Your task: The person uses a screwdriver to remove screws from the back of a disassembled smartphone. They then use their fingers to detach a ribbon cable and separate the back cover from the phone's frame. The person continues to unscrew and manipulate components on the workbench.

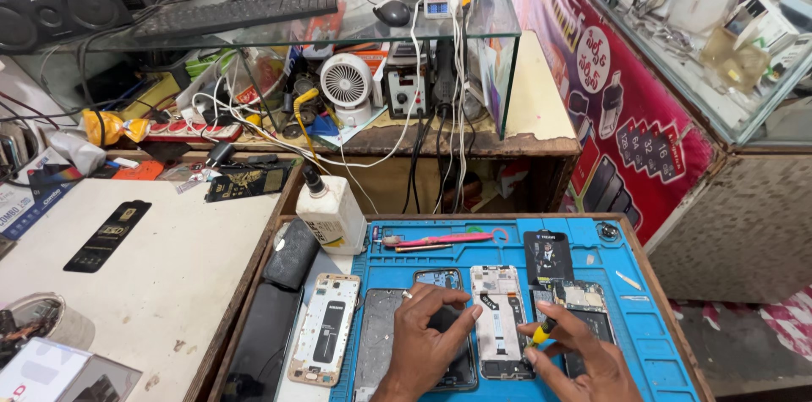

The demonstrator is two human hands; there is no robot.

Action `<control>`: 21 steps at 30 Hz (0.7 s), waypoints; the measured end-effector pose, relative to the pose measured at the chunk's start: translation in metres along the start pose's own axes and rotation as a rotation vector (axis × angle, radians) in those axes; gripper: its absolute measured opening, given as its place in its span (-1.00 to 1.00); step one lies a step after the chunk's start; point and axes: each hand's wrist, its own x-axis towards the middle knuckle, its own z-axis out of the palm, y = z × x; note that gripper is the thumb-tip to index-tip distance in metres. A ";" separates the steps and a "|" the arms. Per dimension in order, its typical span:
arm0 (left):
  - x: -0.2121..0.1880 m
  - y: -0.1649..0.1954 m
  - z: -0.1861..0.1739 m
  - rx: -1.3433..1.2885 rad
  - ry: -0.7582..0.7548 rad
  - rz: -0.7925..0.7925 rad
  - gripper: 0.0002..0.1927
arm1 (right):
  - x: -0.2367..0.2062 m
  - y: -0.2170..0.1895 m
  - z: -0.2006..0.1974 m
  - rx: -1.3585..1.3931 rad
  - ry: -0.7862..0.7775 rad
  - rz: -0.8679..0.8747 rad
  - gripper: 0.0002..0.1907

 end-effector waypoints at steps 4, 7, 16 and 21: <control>-0.004 -0.004 0.004 0.025 0.040 0.073 -0.80 | -0.003 -0.012 -0.002 -0.105 -0.042 0.192 -0.20; -0.009 -0.010 0.010 0.034 0.049 0.060 -0.80 | -0.008 -0.015 -0.004 -0.152 0.064 -0.082 -0.23; -0.004 -0.016 0.019 0.046 0.074 0.152 -0.81 | -0.002 -0.022 -0.018 -0.020 -0.074 -0.123 -0.30; -0.006 -0.020 0.022 0.036 0.056 0.117 -0.82 | -0.008 -0.016 -0.010 -0.106 0.028 -0.241 -0.30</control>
